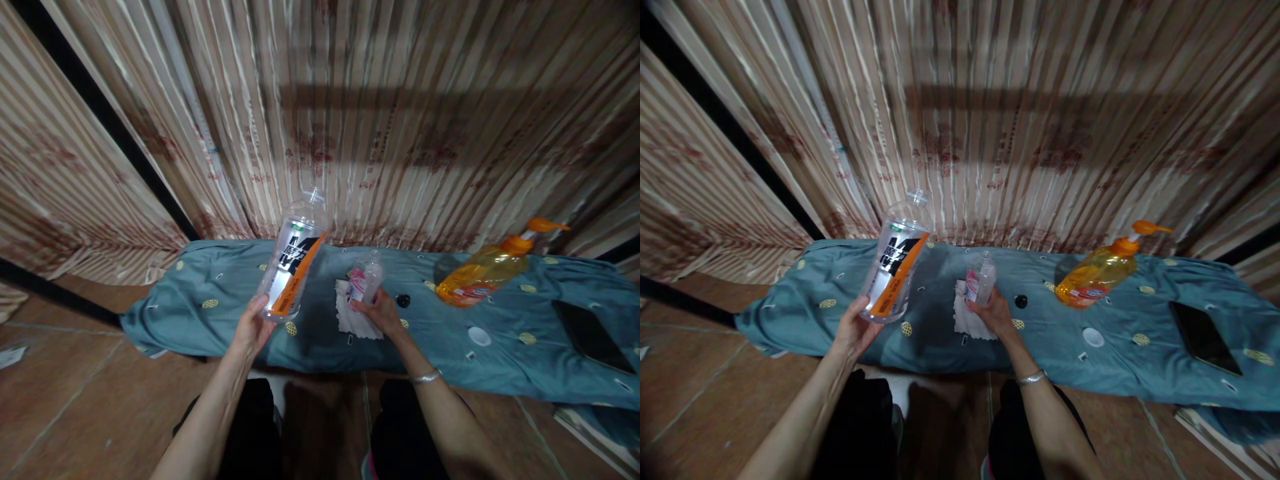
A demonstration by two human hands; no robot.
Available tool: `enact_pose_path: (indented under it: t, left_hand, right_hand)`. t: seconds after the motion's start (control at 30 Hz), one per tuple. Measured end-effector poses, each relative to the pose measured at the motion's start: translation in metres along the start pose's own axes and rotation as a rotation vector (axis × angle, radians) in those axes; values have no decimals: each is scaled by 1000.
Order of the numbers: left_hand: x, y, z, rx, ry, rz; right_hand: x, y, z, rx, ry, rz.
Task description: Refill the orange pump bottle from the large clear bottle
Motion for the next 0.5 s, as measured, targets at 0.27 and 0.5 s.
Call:
enact_pose_path:
  t: [0.27,0.5]
  left_hand:
    - [-3,3,-2,-45,56,-31]
    - [6,9,-2,-155,151,-98]
  right_hand:
    - [-5,2,-3,17,-29,-65]
    - [-7,1,0,37,-37,-52]
Point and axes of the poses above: each hand's wrist, its own y-axis away from the middle knuckle, its own x-axis out of the palm, z = x × y, the point moved 4 cm from there along -y, towards the middle knuckle, and after that the axes turned 9 degrees about -z, right-handed, at the moved point
